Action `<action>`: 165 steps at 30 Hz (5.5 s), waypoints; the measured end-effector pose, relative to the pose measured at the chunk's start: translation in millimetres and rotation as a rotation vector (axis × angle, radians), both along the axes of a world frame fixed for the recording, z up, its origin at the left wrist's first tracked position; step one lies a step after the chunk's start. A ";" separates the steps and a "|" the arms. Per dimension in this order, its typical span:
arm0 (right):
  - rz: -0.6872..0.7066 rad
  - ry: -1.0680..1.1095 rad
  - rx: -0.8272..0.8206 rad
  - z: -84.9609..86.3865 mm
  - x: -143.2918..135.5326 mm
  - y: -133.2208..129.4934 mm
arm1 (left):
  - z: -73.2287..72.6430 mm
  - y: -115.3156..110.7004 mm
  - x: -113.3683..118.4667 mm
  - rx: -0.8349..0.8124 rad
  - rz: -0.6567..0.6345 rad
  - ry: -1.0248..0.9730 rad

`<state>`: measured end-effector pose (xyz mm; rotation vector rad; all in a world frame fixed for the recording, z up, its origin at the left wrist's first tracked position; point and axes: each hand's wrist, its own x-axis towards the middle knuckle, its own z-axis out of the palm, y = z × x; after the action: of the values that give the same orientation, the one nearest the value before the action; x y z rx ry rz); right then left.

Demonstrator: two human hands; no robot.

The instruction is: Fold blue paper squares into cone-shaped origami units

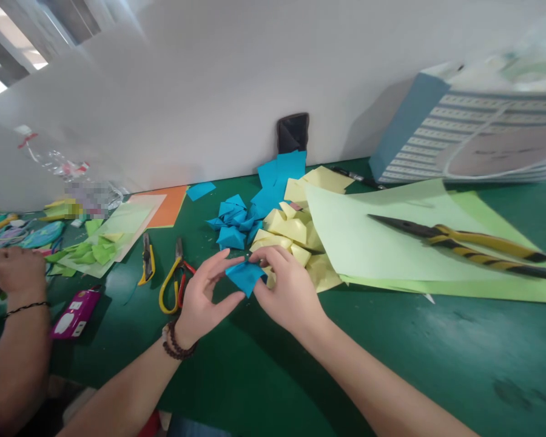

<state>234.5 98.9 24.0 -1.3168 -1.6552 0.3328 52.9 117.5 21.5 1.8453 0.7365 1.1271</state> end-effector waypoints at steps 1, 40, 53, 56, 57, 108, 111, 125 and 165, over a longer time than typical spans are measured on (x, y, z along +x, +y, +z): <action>-0.003 0.031 -0.033 -0.2 0.0 0.6 | -0.2 -0.5 0.6 -0.006 0.007 0.014; 0.297 0.468 -0.442 1.8 -6.5 2.9 | -3.5 -0.8 3.7 -0.018 0.234 0.125; 0.134 -0.029 -0.115 9.8 -0.6 -1.1 | 1.8 4.2 0.1 -0.011 0.199 0.359; 0.109 -0.024 -0.163 7.0 -0.8 -0.4 | 3.9 2.5 1.1 -0.011 0.192 0.392; 0.107 -0.034 -0.157 6.0 -0.6 -0.1 | 4.6 2.5 1.1 -0.029 0.184 0.390; 0.063 0.163 -0.433 4.7 0.3 5.1 | 1.5 8.8 2.8 -0.537 0.200 0.100; 0.055 0.142 -0.415 6.0 -0.3 4.0 | 1.9 8.4 4.0 -0.538 0.202 0.099; 0.208 0.351 -0.350 10.9 0.0 3.5 | -0.2 11.8 0.9 -0.502 0.246 0.062; 0.258 0.189 -0.580 10.7 4.5 7.7 | 3.7 9.5 1.6 -0.461 0.155 0.050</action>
<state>239.0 106.6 34.7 -1.4235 -1.6258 1.1240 54.6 127.0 25.2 1.4482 1.0835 0.9133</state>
